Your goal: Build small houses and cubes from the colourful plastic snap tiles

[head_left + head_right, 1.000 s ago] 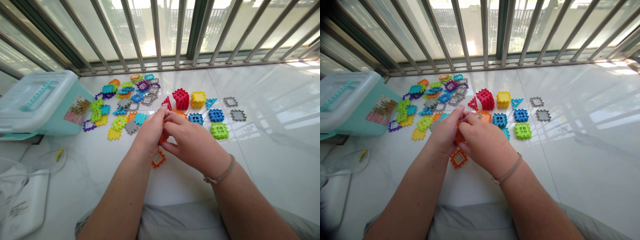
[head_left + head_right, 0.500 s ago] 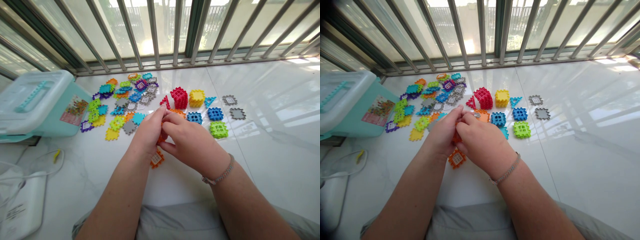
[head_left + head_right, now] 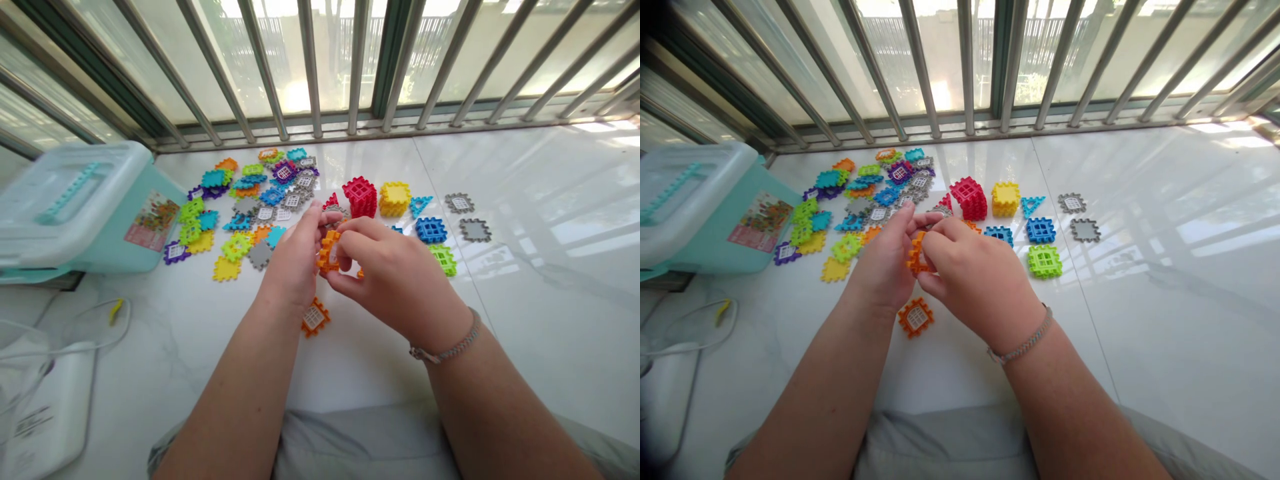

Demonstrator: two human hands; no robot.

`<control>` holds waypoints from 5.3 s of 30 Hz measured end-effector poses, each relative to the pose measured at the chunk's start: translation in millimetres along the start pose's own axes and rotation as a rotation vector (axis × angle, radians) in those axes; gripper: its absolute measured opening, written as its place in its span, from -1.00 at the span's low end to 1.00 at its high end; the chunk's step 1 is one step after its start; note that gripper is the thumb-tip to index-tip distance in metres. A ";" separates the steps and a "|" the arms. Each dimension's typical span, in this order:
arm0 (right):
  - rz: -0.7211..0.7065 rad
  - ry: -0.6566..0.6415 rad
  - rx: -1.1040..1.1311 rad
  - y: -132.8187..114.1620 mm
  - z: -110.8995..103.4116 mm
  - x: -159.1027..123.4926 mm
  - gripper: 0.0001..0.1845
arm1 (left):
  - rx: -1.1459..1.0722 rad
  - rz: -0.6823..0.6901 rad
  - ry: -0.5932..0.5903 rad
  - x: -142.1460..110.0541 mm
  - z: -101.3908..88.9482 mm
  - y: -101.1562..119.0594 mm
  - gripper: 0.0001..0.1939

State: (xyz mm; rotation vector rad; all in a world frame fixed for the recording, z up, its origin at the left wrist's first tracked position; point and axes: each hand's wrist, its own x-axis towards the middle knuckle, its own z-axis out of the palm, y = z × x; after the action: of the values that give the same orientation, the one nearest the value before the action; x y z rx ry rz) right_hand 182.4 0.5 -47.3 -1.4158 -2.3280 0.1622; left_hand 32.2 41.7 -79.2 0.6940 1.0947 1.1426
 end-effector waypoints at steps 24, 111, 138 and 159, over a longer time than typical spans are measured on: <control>0.208 0.233 -0.086 4.4 5.1 0.8 -0.83 | 0.380 0.310 -0.107 -5.7 -2.4 -3.4 -0.66; 0.310 0.298 0.401 4.3 2.7 4.0 -0.70 | 0.091 0.205 -0.218 -8.6 1.2 1.1 -0.61; 0.253 0.289 0.247 5.7 5.6 3.6 -0.67 | 0.107 0.135 -0.081 -10.8 7.2 1.1 -0.63; 0.242 0.414 0.306 5.9 7.9 3.6 -0.68 | 0.244 0.285 -0.156 -4.6 -1.9 -7.2 -0.66</control>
State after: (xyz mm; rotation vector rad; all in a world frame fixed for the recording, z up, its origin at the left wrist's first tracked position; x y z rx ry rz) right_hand 182.7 7.4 -55.2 -1.4126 -1.7172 0.2545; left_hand 32.9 35.0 -84.8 1.1409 1.0331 1.1815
